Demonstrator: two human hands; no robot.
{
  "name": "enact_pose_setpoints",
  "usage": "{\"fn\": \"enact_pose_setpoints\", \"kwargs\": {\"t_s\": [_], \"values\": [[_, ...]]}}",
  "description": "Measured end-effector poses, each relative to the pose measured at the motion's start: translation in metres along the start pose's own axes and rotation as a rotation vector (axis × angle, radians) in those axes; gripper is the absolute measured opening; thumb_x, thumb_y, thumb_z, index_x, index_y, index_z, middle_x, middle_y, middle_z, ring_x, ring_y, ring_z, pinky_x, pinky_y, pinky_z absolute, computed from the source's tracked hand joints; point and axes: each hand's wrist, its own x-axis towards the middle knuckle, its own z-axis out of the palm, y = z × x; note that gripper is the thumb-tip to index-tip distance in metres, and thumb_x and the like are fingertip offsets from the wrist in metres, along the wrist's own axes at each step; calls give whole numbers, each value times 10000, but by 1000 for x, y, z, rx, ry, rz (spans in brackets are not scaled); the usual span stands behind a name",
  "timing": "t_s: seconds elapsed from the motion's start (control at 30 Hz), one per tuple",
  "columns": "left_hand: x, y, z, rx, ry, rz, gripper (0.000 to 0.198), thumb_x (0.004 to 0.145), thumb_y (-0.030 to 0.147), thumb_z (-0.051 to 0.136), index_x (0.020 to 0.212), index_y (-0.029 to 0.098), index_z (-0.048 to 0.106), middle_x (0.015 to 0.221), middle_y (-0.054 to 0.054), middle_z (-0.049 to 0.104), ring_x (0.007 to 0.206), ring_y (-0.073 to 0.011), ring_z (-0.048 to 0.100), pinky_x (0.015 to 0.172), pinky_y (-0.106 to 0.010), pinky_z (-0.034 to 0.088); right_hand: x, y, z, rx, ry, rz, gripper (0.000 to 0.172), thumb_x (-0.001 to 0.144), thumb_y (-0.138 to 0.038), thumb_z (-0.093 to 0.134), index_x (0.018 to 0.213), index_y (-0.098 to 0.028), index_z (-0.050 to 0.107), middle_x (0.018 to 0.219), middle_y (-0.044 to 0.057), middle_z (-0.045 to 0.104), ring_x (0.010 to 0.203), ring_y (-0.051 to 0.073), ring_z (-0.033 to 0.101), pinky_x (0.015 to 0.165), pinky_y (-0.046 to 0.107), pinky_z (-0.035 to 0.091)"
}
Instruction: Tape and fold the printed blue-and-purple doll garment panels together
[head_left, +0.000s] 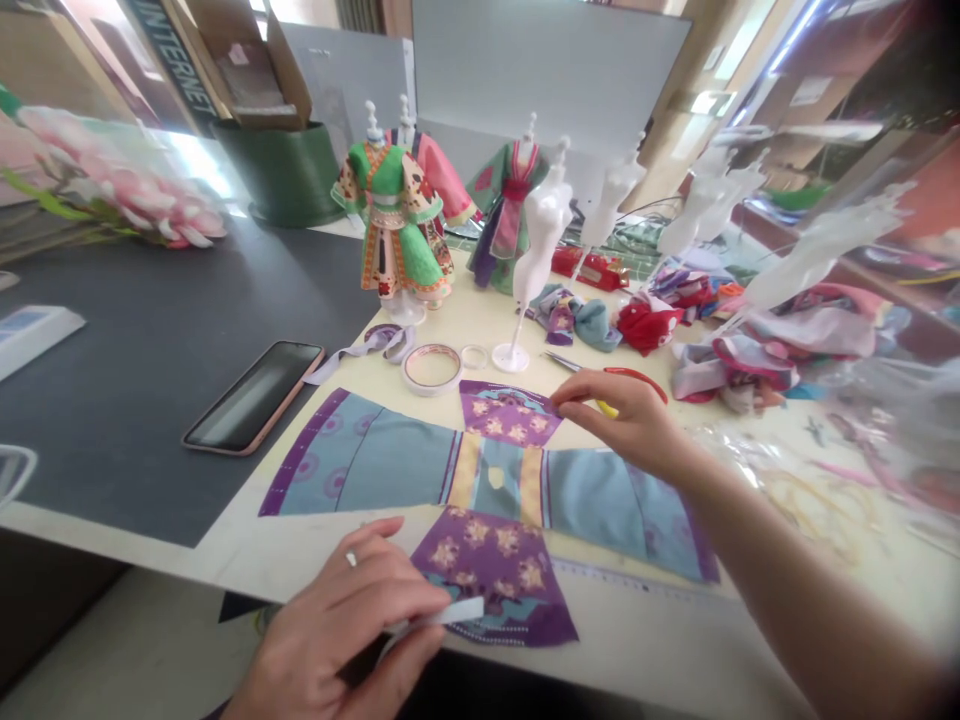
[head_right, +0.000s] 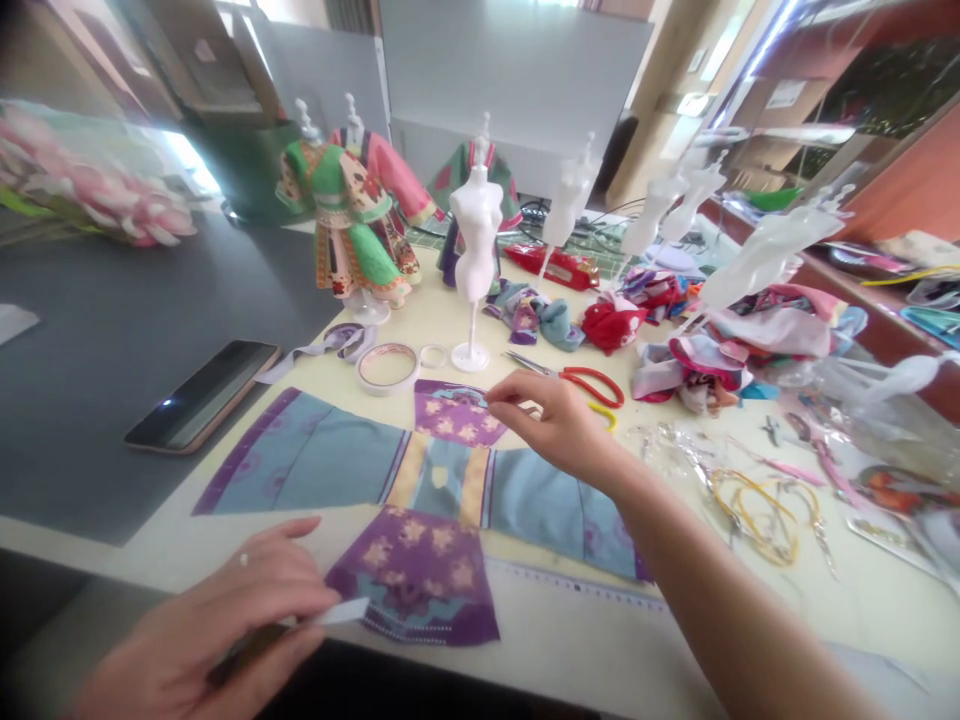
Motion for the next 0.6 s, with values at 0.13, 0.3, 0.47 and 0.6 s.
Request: {"fn": "enact_pose_setpoints", "kwargs": {"t_s": [0.13,0.3,0.47,0.6], "values": [[-1,-15,-11,153,71,-19,131,803,159,602,914,228,610,788,22,678,781,-167,654,950,-374,478,-30,-3,1,45,14,18,124,890,-271,517,894,-210,626,874,42,661,810,170,622,705,297,505],[1,-34,-20,312,124,-48,82,843,280,577,873,238,640,804,11,693,802,-176,661,893,-339,516,-67,-3,14,-127,-109,14,138,904,-229,478,955,-209,604,913,56,642,812,177,615,703,314,504],[5,-43,-21,358,110,-39,171,871,356,529,823,240,645,790,12,704,819,-172,663,794,-268,542,-83,1,31,-263,-189,-60,180,914,-209,439,1013,-198,588,949,80,643,888,223,607,745,364,498],[7,-43,-19,393,140,-19,174,874,351,525,827,241,651,781,15,706,821,-169,662,792,-261,534,-84,4,35,-310,-237,-69,193,921,-219,422,1028,-198,581,934,84,646,907,245,601,748,390,496]]}}
